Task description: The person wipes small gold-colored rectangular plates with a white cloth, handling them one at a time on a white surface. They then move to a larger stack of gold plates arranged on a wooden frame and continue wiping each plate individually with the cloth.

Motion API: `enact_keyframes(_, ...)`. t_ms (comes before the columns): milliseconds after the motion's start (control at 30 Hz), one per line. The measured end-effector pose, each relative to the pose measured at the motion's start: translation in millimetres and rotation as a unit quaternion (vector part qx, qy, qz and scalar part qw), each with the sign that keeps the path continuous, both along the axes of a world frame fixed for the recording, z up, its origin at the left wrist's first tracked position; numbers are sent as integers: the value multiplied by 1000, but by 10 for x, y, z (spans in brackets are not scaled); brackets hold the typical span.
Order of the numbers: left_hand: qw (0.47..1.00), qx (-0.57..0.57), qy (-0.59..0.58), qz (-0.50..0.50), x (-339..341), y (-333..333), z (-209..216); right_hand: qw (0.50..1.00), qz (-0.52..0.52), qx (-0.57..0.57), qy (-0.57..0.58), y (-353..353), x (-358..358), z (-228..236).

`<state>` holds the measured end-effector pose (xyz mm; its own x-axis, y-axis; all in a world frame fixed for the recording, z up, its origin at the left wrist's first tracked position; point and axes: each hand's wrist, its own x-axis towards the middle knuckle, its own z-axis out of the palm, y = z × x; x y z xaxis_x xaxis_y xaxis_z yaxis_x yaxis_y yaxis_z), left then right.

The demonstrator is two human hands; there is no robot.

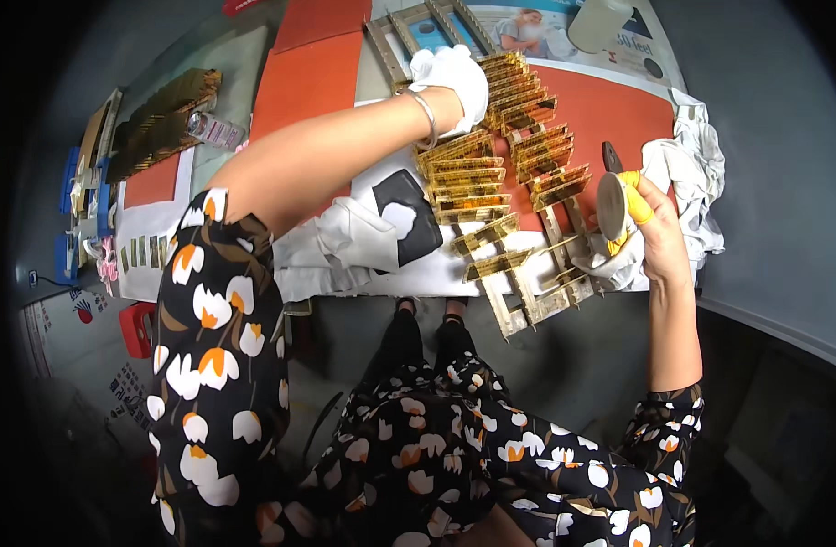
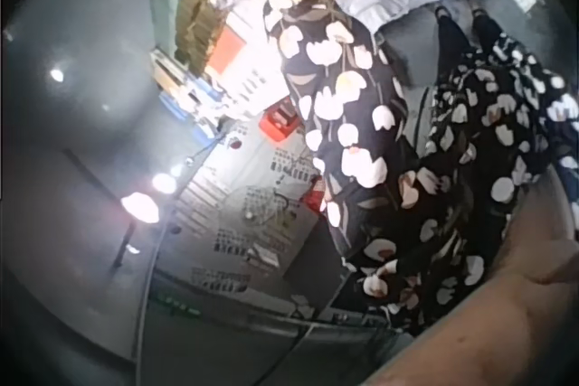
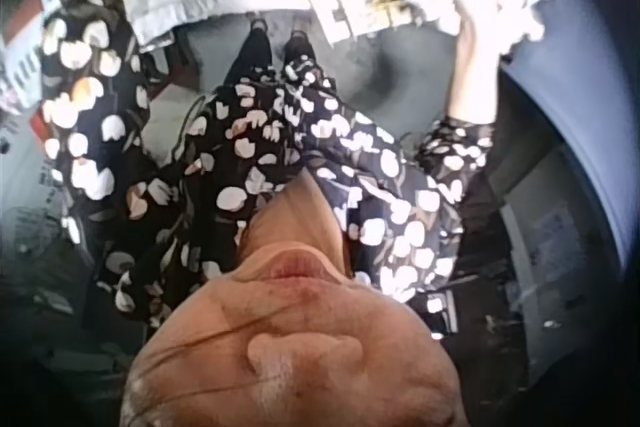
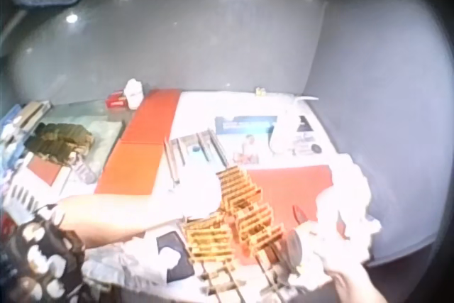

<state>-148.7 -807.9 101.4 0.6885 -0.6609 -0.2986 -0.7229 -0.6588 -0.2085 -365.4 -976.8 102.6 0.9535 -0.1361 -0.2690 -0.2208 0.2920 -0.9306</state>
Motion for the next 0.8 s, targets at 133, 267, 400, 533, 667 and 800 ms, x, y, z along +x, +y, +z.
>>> enact_keyframes(133,997,-41,-64,-5,-11,23,-142,1000,-3,8,-8,-13,-68,59)
enact_keyframes(267,991,-71,-107,-46,52,76,-199,1000,-21,-4,-8,-143,-174,-34)
enact_keyframes(400,996,-52,-63,-39,113,70,-232,1000,-16,-4,-7,-208,-229,-55)
enact_keyframes(533,988,-124,-93,21,50,58,-347,1000,-29,2,-11,-218,-250,-36)
enact_keyframes(667,988,-81,-131,-1,10,36,-303,997,-58,38,-22,-232,-267,-39)
enact_keyframes(800,984,-95,-151,-25,145,65,-408,990,-99,98,-1,-339,-362,-102)
